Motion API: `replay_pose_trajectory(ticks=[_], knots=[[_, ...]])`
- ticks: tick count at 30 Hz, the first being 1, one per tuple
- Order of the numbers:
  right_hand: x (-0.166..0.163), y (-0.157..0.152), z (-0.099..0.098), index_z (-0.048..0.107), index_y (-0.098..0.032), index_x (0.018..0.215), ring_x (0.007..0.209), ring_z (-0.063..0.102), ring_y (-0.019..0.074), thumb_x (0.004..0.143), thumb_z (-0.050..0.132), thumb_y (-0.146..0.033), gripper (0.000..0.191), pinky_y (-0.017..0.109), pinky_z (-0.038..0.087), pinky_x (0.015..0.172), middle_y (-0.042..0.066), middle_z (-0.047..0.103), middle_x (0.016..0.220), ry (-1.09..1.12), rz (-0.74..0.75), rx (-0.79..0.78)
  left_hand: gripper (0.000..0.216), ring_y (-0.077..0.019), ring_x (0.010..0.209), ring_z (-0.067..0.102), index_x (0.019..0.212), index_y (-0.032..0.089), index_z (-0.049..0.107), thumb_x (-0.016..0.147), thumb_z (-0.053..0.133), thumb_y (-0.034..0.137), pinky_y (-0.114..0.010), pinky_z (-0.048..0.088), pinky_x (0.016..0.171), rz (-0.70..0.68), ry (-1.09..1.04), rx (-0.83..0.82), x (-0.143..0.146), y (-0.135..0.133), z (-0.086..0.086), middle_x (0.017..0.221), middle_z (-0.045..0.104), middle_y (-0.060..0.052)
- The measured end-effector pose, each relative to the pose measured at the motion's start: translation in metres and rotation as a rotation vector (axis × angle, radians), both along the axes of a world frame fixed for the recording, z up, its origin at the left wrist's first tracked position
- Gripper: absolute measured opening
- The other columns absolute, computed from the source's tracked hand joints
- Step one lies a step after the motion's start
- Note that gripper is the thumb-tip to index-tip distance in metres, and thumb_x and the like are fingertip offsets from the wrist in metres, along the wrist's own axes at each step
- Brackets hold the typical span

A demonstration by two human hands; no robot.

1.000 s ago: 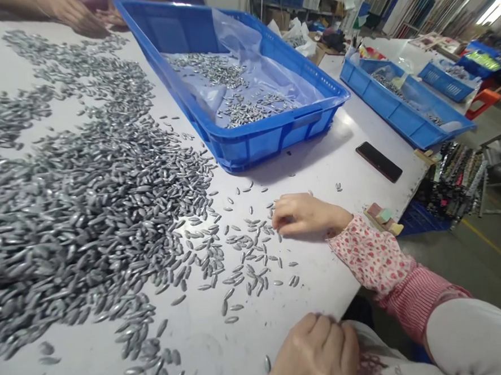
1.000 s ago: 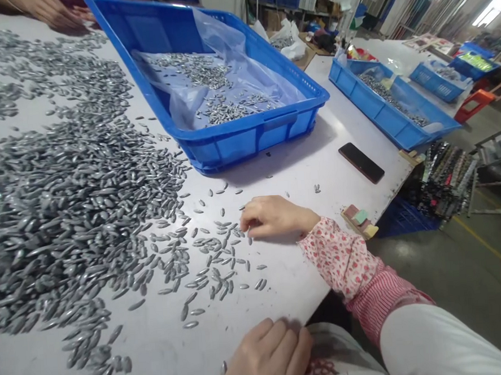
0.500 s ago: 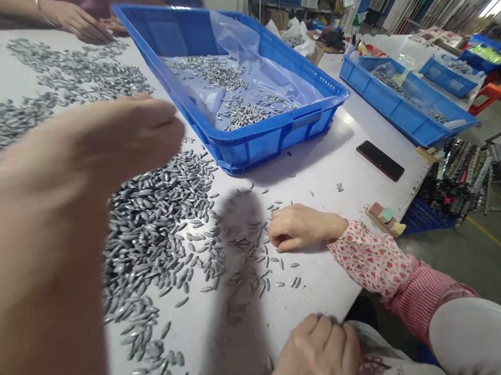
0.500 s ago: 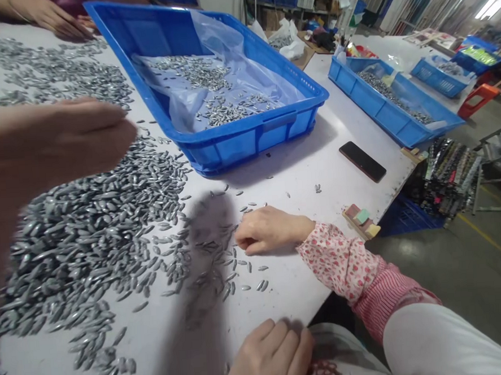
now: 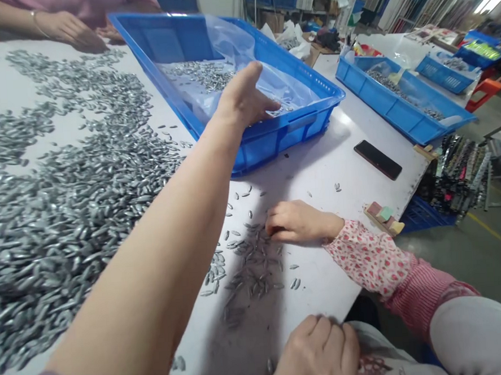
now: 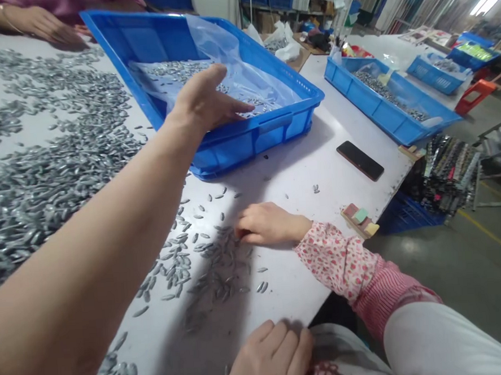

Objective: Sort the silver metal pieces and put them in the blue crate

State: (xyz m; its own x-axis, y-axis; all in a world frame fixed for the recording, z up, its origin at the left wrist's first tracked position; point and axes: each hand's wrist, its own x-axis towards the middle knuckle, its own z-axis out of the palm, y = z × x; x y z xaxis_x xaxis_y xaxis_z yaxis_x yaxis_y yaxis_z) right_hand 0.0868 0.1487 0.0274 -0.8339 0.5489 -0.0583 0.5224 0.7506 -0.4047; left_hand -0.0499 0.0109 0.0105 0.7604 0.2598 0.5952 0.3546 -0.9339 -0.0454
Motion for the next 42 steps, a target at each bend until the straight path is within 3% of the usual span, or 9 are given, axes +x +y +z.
replay_pose_trajectory(ticks=[4,8,11,14,17,25,32,36,42], knots=[[0.003,0.0,0.001,0.069,-0.017,0.092,0.085,0.055,0.0163,0.094,0.057,-0.027,0.016,0.028,0.039,0.076,0.004,0.065,0.089,0.031,0.037,-0.008,0.065,-0.0129,0.095,0.051,0.074,0.021,0.065,0.086,0.031,0.075,-0.035,0.042,0.078,0.007,0.026,-0.021,0.001,-0.005,0.001,0.079,0.063,0.0],[0.004,0.0,0.002,0.067,-0.018,0.082,0.079,0.052,0.0149,0.091,0.06,-0.027,0.015,0.027,0.036,0.071,0.002,0.062,0.081,0.047,0.002,-0.036,0.042,-0.0155,0.097,0.058,0.105,0.016,0.065,0.095,0.053,0.055,-0.035,0.05,0.082,0.029,0.0,-0.074,-0.001,-0.03,0.004,0.102,0.066,-0.004],[0.002,0.0,0.002,0.065,-0.018,0.078,0.078,0.051,0.0142,0.089,0.062,-0.024,0.014,0.027,0.035,0.07,0.001,0.062,0.081,0.043,-0.022,-0.056,0.026,-0.019,0.094,0.063,0.117,0.017,0.06,0.099,0.055,0.036,-0.037,0.055,0.082,0.048,-0.022,-0.098,0.0,-0.046,0.004,0.116,0.061,-0.009],[0.002,-0.001,0.004,0.065,-0.018,0.079,0.079,0.051,0.0144,0.09,0.06,-0.025,0.014,0.027,0.034,0.07,0.001,0.063,0.082,0.041,-0.031,-0.072,0.012,-0.014,0.067,0.058,0.1,0.011,0.062,0.095,0.058,0.021,-0.027,0.051,0.059,0.071,-0.049,-0.131,0.004,-0.052,0.004,0.083,0.06,-0.004],[0.003,0.0,0.005,0.065,-0.018,0.08,0.08,0.051,0.0151,0.093,0.058,-0.027,0.017,0.027,0.035,0.07,0.002,0.062,0.082,0.037,-0.036,-0.069,0.009,-0.014,0.049,0.047,0.086,0.009,0.061,0.087,0.053,0.005,-0.028,0.037,0.044,0.078,-0.096,-0.174,0.009,-0.052,0.006,0.061,0.049,0.001],[-0.013,-0.009,-0.001,0.066,-0.017,0.096,0.089,0.052,0.0163,0.096,0.056,-0.03,0.017,0.029,0.039,0.086,0.004,0.063,0.091,0.223,-0.035,0.019,0.017,-0.0159,0.05,0.048,0.084,0.01,0.058,0.088,0.043,0.002,-0.03,0.035,0.045,0.076,-0.132,-0.218,0.01,-0.05,0.01,0.061,0.049,0.0],[-0.019,-0.014,-0.004,0.065,-0.017,0.087,0.086,0.051,0.0173,0.089,0.054,-0.013,0.012,0.029,0.039,0.081,0.004,0.063,0.087,0.147,-0.061,0.034,0.017,-0.0154,0.051,0.046,0.082,0.013,0.054,0.09,0.042,0.004,-0.03,0.034,0.046,0.082,-0.113,-0.217,0.011,-0.052,0.007,0.062,0.048,0.0],[-0.02,-0.015,-0.004,0.063,-0.017,0.092,0.087,0.05,0.0175,0.09,0.057,-0.019,0.007,0.03,0.039,0.084,0.005,0.062,0.09,0.187,-0.009,0.038,0.017,-0.0154,0.051,0.045,0.078,0.015,0.051,0.089,0.044,0.004,-0.03,0.032,0.047,0.087,-0.123,-0.224,0.012,-0.054,0.006,0.061,0.046,0.001],[-0.021,-0.016,-0.004,0.064,-0.018,0.083,0.082,0.048,0.017,0.093,0.055,-0.022,0.015,0.031,0.037,0.081,0.003,0.059,0.084,0.127,0.034,0.049,0.02,-0.0152,0.052,0.044,0.076,0.015,0.051,0.089,0.043,0.003,-0.031,0.031,0.047,0.088,-0.131,-0.232,0.013,-0.053,0.008,0.061,0.046,0.0]])
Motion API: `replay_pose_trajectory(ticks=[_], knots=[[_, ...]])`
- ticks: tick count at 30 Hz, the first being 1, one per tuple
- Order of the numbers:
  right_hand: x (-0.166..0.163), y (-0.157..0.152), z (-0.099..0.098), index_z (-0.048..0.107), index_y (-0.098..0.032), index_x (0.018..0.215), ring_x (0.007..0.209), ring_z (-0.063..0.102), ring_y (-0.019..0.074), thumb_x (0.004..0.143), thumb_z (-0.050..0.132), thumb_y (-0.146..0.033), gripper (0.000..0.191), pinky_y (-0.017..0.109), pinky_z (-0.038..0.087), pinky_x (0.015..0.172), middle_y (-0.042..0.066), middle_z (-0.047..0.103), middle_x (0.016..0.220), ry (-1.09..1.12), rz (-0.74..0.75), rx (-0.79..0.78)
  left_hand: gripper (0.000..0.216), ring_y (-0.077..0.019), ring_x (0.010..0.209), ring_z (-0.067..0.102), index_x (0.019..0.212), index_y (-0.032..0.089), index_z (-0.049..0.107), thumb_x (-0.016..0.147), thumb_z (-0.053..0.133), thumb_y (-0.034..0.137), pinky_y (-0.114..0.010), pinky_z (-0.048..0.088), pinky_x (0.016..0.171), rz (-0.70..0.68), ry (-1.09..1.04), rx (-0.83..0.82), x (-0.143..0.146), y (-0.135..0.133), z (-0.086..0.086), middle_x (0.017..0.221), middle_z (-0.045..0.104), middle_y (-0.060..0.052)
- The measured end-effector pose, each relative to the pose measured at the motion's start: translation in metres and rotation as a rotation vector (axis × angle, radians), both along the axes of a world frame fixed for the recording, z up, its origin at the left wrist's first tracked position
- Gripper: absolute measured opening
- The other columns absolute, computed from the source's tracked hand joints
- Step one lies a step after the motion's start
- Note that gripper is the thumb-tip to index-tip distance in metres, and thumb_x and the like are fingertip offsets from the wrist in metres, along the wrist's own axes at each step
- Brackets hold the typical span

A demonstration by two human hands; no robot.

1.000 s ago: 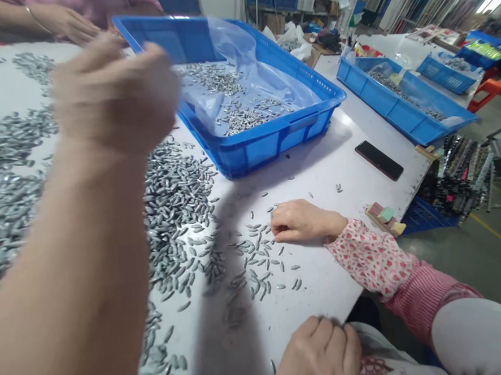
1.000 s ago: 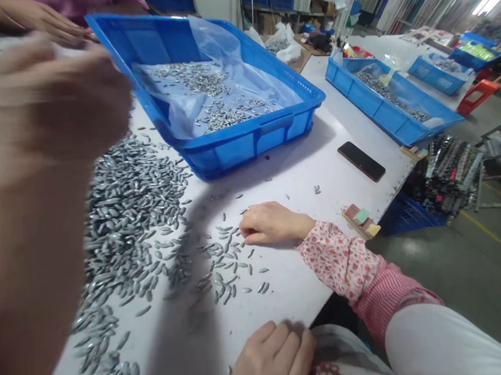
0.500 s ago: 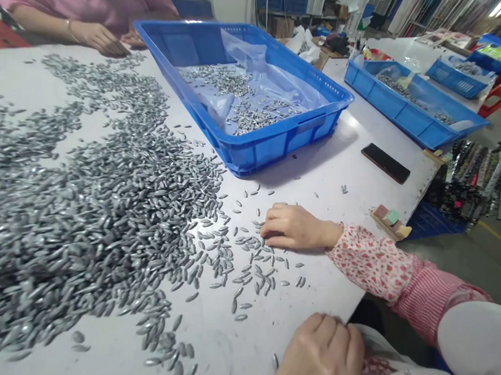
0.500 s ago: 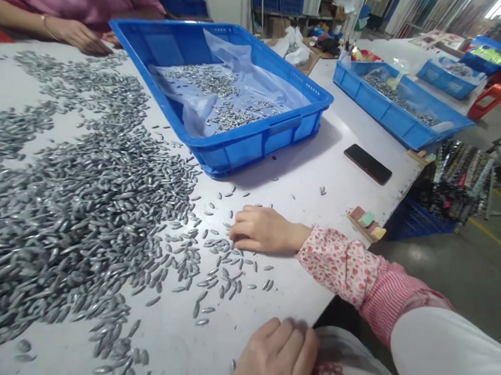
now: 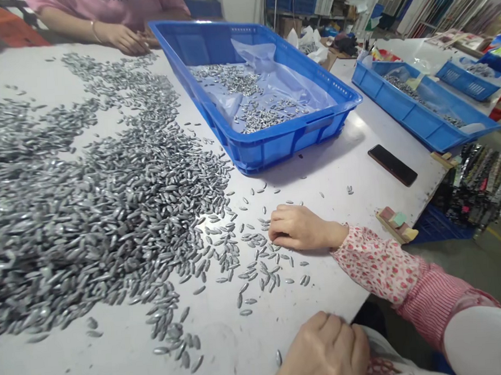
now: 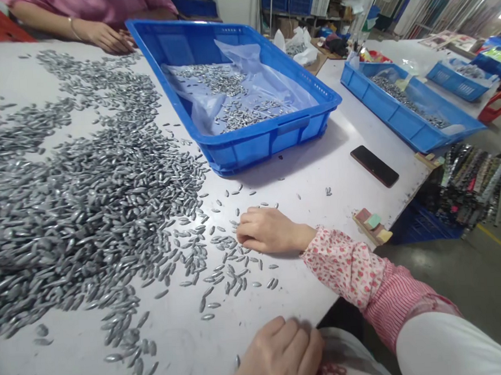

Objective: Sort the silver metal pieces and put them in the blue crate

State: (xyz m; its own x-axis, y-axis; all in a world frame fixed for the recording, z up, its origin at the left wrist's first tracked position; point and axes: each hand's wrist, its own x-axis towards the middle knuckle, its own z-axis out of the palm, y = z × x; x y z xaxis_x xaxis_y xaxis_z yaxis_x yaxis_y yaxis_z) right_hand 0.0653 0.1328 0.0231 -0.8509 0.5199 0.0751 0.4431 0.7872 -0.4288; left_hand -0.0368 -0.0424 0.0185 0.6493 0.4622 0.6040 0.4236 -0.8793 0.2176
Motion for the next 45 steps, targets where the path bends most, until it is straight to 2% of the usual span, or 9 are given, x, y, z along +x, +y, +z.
replay_pose_trajectory(ticks=[5,8,14,21,25,30,32,39,45], knots=[[-0.002,0.001,-0.001,0.067,-0.017,0.087,0.084,0.051,0.0159,0.094,0.057,-0.027,0.016,0.029,0.038,0.084,0.003,0.061,0.083,0.065,-0.016,-0.063,0.023,-0.0155,0.051,0.042,0.075,0.014,0.053,0.091,0.04,0.002,-0.031,0.03,0.046,0.002,-0.034,-0.005,0.001,0.0,0.001,0.06,0.045,0.0],[-0.01,-0.002,-0.002,0.069,-0.018,0.094,0.088,0.05,0.0171,0.097,0.054,-0.028,0.018,0.03,0.037,0.084,0.005,0.063,0.09,0.081,-0.06,-0.03,0.022,-0.0154,0.052,0.043,0.077,0.014,0.053,0.091,0.041,0.003,-0.031,0.03,0.047,0.002,-0.018,-0.016,0.0,-0.001,0.0,0.061,0.046,0.0],[-0.015,-0.005,-0.002,0.067,-0.016,0.086,0.085,0.048,0.0175,0.097,0.053,-0.024,0.019,0.03,0.035,0.082,0.005,0.063,0.088,0.031,-0.065,0.009,0.018,-0.0146,0.053,0.044,0.078,0.014,0.052,0.092,0.044,0.006,-0.031,0.03,0.048,0.011,0.012,-0.01,0.001,-0.003,-0.003,0.063,0.047,0.0],[-0.015,-0.006,-0.004,0.065,-0.015,0.089,0.084,0.047,0.0185,0.101,0.044,-0.029,0.028,0.031,0.033,0.079,0.006,0.062,0.088,-0.038,-0.058,0.129,0.026,-0.0149,0.051,0.042,0.075,0.013,0.054,0.093,0.038,0.003,-0.031,0.029,0.046,0.014,-0.04,-0.02,0.002,-0.001,0.0,0.06,0.046,0.0],[-0.015,-0.003,-0.006,0.064,-0.015,0.085,0.084,0.048,0.0185,0.099,0.049,-0.03,0.026,0.031,0.033,0.078,0.006,0.063,0.087,0.019,-0.164,0.138,0.026,-0.0153,0.05,0.043,0.076,0.012,0.055,0.093,0.037,0.002,-0.031,0.029,0.045,0.016,-0.042,-0.015,0.002,0.0,0.001,0.06,0.046,0.0],[0.0,0.012,-0.003,0.063,-0.016,0.081,0.085,0.051,0.0165,0.094,0.058,-0.024,0.016,0.029,0.037,0.082,0.004,0.064,0.084,0.27,-0.454,0.058,0.023,-0.0152,0.049,0.043,0.075,0.013,0.054,0.09,0.041,0.001,-0.031,0.029,0.045,0.019,-0.027,0.01,0.002,0.0,-0.002,0.059,0.045,0.0],[0.007,0.018,-0.001,0.063,-0.016,0.08,0.084,0.052,0.0161,0.091,0.06,-0.021,0.013,0.03,0.038,0.083,0.003,0.065,0.083,0.3,-0.51,0.015,0.023,-0.0155,0.048,0.043,0.073,0.015,0.052,0.088,0.043,0.001,-0.032,0.029,0.044,0.018,-0.027,0.022,0.001,-0.001,-0.003,0.058,0.045,0.0],[0.006,0.018,-0.007,0.068,-0.016,0.084,0.087,0.052,0.0169,0.087,0.066,-0.021,0.007,0.03,0.039,0.085,0.003,0.066,0.084,0.261,-0.387,0.0,0.02,-0.0156,0.048,0.045,0.073,0.015,0.052,0.09,0.046,0.006,-0.031,0.031,0.043,0.019,-0.004,0.06,0.001,0.001,-0.005,0.058,0.046,0.0],[-0.003,0.014,-0.017,0.069,-0.017,0.08,0.084,0.05,0.0176,0.087,0.064,-0.02,0.009,0.032,0.038,0.084,0.003,0.064,0.082,0.154,-0.288,0.03,0.008,-0.015,0.049,0.047,0.08,0.011,0.059,0.081,0.054,0.004,-0.029,0.033,0.046,0.011,-0.003,0.062,0.001,0.001,-0.007,0.06,0.05,0.0]])
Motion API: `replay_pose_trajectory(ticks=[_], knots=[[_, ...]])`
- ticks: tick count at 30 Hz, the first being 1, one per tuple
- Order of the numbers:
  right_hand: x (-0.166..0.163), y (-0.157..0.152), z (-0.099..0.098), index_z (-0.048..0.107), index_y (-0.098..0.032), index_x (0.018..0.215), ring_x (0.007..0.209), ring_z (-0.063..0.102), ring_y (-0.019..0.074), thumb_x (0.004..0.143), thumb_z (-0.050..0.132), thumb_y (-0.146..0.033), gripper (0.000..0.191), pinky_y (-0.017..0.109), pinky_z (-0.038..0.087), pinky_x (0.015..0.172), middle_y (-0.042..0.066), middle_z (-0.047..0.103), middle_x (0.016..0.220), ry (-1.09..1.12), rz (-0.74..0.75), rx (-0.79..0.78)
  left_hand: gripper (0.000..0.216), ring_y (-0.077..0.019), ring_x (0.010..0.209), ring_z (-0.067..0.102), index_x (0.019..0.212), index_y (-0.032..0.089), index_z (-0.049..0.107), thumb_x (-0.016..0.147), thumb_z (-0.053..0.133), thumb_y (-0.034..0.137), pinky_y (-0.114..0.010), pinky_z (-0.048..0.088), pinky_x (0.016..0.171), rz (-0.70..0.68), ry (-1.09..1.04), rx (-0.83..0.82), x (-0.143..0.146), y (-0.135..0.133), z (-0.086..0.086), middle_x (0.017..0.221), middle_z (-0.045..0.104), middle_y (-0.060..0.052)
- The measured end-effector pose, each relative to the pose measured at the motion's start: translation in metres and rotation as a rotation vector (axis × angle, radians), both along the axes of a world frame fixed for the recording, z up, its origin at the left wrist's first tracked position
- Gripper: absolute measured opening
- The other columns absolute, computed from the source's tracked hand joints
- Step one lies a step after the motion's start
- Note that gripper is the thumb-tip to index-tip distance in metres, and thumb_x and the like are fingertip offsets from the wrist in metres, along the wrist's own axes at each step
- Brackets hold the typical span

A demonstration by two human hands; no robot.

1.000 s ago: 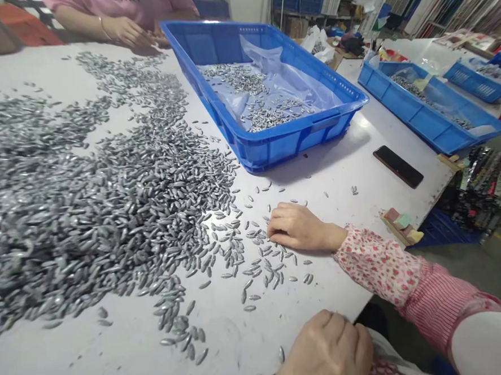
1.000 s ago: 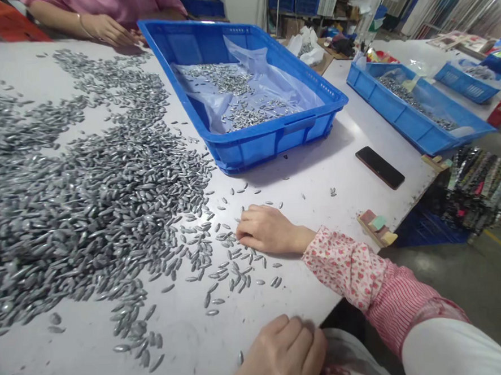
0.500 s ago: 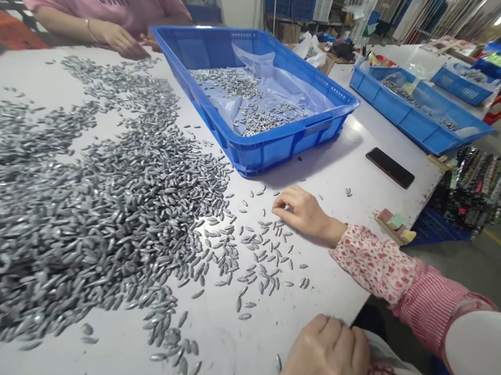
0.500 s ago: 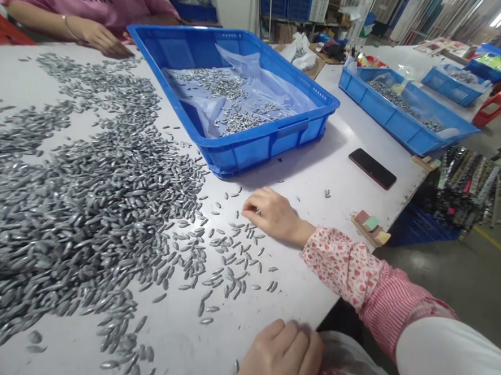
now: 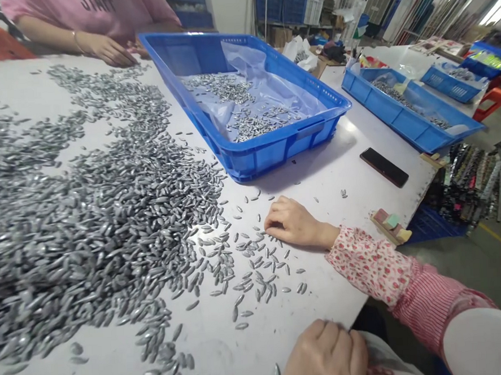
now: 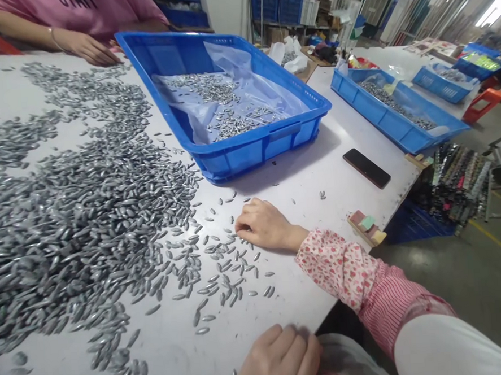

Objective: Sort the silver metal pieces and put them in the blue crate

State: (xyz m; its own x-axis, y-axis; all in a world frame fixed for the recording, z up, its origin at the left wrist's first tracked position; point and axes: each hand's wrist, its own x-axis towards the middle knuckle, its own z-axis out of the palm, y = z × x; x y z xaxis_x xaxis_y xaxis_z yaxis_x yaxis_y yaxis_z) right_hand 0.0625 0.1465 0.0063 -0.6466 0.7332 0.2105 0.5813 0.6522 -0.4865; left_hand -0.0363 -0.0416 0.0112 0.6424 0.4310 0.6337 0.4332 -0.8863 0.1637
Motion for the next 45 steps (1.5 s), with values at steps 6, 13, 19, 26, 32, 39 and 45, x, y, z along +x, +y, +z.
replay_pose_trajectory(ticks=[6,13,19,26,32,39,45], knots=[[-0.003,-0.004,-0.003,0.067,-0.017,0.081,0.086,0.05,0.0181,0.089,0.061,-0.023,0.012,0.031,0.037,0.084,0.003,0.063,0.083,0.031,-0.021,0.021,0.008,-0.0157,0.049,0.045,0.08,0.011,0.06,0.082,0.054,0.005,-0.03,0.032,0.044,-0.007,0.009,-0.01,0.0,0.0,0.0,0.06,0.05,0.0],[-0.007,-0.007,0.002,0.065,-0.016,0.085,0.089,0.047,0.0195,0.095,0.056,-0.026,0.017,0.032,0.033,0.081,0.005,0.062,0.088,-0.102,0.018,0.11,0.011,-0.0158,0.05,0.044,0.077,0.012,0.057,0.081,0.052,0.004,-0.031,0.03,0.045,0.003,0.009,-0.044,0.0,-0.002,0.003,0.061,0.048,0.0],[-0.005,-0.006,0.003,0.064,-0.016,0.084,0.089,0.046,0.02,0.096,0.056,-0.029,0.02,0.032,0.03,0.078,0.005,0.062,0.087,-0.163,-0.04,0.14,0.011,-0.0149,0.05,0.043,0.074,0.014,0.053,0.078,0.056,0.004,-0.031,0.029,0.047,0.022,0.021,-0.036,-0.001,0.0,0.003,0.06,0.046,0.001],[-0.017,0.009,0.012,0.065,-0.016,0.085,0.087,0.048,0.0182,0.094,0.059,-0.031,0.018,0.031,0.031,0.079,0.004,0.063,0.089,-0.17,0.011,0.072,0.014,-0.0152,0.049,0.042,0.071,0.017,0.05,0.075,0.059,0.007,-0.031,0.028,0.047,0.033,0.019,-0.017,0.0,0.0,-0.001,0.059,0.046,0.002],[-0.029,0.017,0.014,0.064,-0.016,0.084,0.084,0.05,0.0177,0.09,0.062,-0.023,0.01,0.03,0.03,0.075,0.003,0.064,0.085,-0.238,0.065,0.092,0.015,-0.0145,0.047,0.039,0.068,0.017,0.05,0.073,0.057,0.004,-0.031,0.024,0.046,0.078,-0.042,-0.007,0.001,0.001,-0.005,0.056,0.043,0.002],[-0.018,0.022,0.015,0.068,-0.017,0.082,0.083,0.053,0.0164,0.092,0.064,-0.032,0.019,0.029,0.034,0.079,0.002,0.064,0.082,-0.192,0.282,0.064,0.015,-0.0144,0.046,0.037,0.069,0.016,0.05,0.074,0.053,0.002,-0.031,0.023,0.046,0.096,-0.074,0.012,0.004,0.002,-0.007,0.055,0.043,0.002],[-0.029,0.014,0.013,0.068,-0.016,0.087,0.083,0.053,0.0164,0.095,0.059,-0.035,0.022,0.029,0.037,0.081,0.004,0.066,0.085,-0.091,0.272,0.048,0.018,-0.0135,0.046,0.037,0.067,0.018,0.046,0.074,0.055,0.004,-0.031,0.021,0.047,0.111,-0.087,0.001,0.004,0.002,-0.006,0.054,0.042,0.003]])
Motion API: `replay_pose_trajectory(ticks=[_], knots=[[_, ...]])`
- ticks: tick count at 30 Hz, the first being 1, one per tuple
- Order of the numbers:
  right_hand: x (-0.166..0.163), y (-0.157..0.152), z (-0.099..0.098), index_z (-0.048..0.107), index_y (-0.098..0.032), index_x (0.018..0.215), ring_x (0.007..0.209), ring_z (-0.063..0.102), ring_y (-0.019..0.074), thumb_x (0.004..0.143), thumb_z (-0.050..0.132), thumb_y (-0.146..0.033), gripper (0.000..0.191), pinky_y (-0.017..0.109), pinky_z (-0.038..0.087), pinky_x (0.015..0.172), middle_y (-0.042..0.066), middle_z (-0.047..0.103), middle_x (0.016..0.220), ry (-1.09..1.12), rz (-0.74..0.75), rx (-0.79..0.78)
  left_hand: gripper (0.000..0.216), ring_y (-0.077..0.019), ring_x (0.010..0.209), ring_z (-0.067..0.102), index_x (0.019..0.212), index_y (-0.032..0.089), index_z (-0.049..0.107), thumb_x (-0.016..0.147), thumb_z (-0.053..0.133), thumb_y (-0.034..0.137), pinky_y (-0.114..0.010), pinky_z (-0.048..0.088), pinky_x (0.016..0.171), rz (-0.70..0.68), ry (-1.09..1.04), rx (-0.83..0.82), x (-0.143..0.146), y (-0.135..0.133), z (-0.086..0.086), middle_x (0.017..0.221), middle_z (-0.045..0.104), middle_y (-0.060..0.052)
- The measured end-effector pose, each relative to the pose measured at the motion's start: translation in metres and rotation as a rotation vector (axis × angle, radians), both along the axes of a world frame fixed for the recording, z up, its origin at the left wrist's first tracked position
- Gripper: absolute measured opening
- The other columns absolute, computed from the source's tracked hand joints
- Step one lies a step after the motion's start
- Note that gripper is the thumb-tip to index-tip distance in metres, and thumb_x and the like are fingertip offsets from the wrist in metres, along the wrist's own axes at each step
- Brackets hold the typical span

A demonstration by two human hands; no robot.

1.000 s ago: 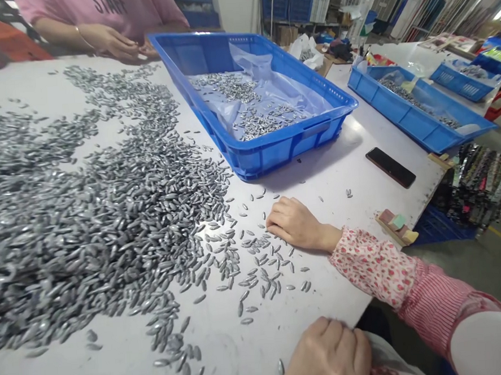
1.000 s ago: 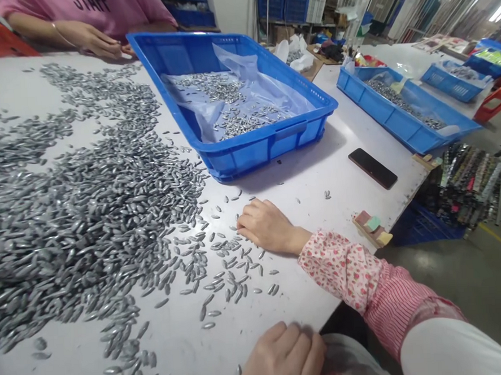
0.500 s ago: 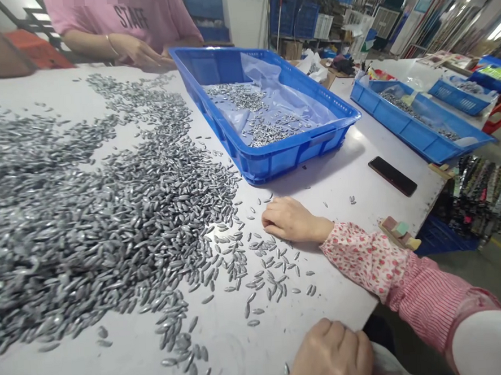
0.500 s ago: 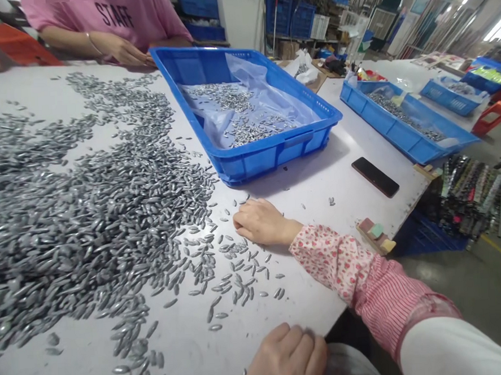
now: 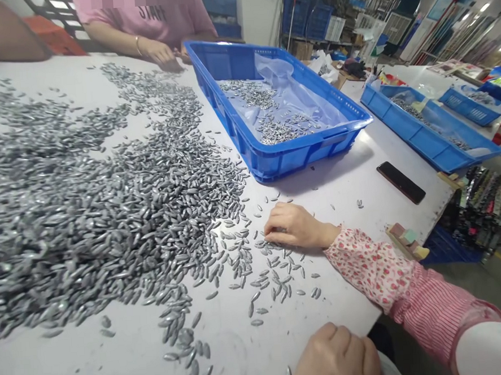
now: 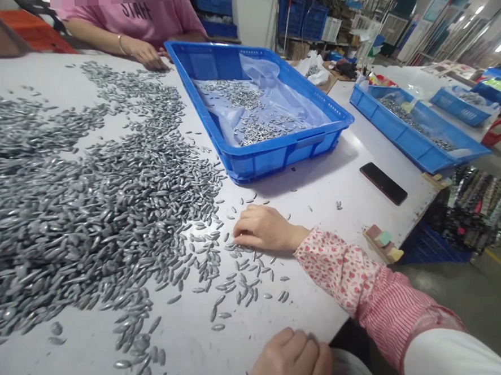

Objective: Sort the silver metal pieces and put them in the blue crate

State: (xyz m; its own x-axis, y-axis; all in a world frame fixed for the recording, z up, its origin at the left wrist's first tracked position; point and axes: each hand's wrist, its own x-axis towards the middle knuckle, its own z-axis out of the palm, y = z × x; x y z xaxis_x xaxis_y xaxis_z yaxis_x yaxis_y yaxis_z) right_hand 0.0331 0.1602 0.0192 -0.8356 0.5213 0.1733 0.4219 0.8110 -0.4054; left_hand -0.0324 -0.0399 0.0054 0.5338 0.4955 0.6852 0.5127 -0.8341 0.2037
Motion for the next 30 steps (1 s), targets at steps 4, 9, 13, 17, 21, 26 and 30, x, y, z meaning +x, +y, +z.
replay_pose_trajectory(ticks=[4,9,13,17,21,26,30], knots=[[-0.003,-0.004,0.0,0.068,-0.017,0.083,0.081,0.053,0.0166,0.092,0.062,-0.032,0.018,0.03,0.037,0.079,0.003,0.066,0.083,-0.055,0.013,0.004,0.02,-0.013,0.047,0.039,0.067,0.018,0.044,0.075,0.058,0.006,-0.031,0.022,0.048,-0.003,0.012,-0.013,0.0,-0.001,-0.001,0.055,0.042,0.004],[0.001,-0.002,-0.002,0.067,-0.016,0.08,0.08,0.053,0.0166,0.092,0.061,-0.027,0.017,0.03,0.035,0.076,0.003,0.066,0.081,-0.094,-0.075,-0.01,0.02,-0.013,0.045,0.038,0.067,0.018,0.044,0.075,0.058,0.006,-0.031,0.021,0.048,0.009,0.011,-0.001,0.001,-0.001,-0.002,0.054,0.041,0.004],[0.0,-0.002,-0.006,0.066,-0.016,0.079,0.08,0.052,0.0166,0.092,0.061,-0.028,0.018,0.03,0.035,0.076,0.004,0.066,0.081,-0.08,-0.143,0.01,0.021,-0.0132,0.046,0.038,0.066,0.018,0.044,0.072,0.06,0.006,-0.031,0.021,0.048,0.016,0.018,-0.001,0.001,0.0,-0.001,0.054,0.041,0.004],[-0.005,-0.005,-0.005,0.065,-0.016,0.081,0.083,0.051,0.0164,0.092,0.062,-0.026,0.016,0.029,0.037,0.079,0.004,0.065,0.083,0.016,-0.196,-0.013,0.021,-0.0128,0.046,0.038,0.067,0.018,0.045,0.072,0.062,0.007,-0.031,0.021,0.048,0.005,0.025,-0.007,0.001,-0.002,0.0,0.054,0.042,0.004],[-0.013,-0.01,-0.003,0.067,-0.016,0.087,0.084,0.051,0.0162,0.094,0.06,-0.029,0.016,0.029,0.038,0.083,0.003,0.065,0.087,0.025,-0.031,-0.03,0.022,-0.0125,0.046,0.038,0.067,0.018,0.043,0.074,0.061,0.008,-0.031,0.022,0.048,0.001,0.024,-0.011,0.001,-0.002,0.0,0.054,0.042,0.004],[-0.013,-0.009,-0.004,0.067,-0.016,0.085,0.083,0.052,0.0161,0.094,0.06,-0.028,0.016,0.03,0.038,0.083,0.003,0.066,0.086,-0.024,-0.005,-0.052,0.023,-0.0119,0.047,0.04,0.068,0.018,0.044,0.076,0.063,0.01,-0.03,0.023,0.049,0.007,0.046,-0.013,0.001,-0.001,0.001,0.055,0.043,0.005],[-0.008,-0.005,-0.004,0.066,-0.017,0.08,0.081,0.053,0.0167,0.09,0.067,-0.033,0.019,0.03,0.038,0.079,0.003,0.066,0.082,-0.04,-0.045,-0.09,0.022,-0.0125,0.046,0.039,0.066,0.018,0.043,0.075,0.06,0.007,-0.031,0.022,0.048,0.015,0.025,-0.004,0.002,-0.001,0.001,0.054,0.041,0.004]])
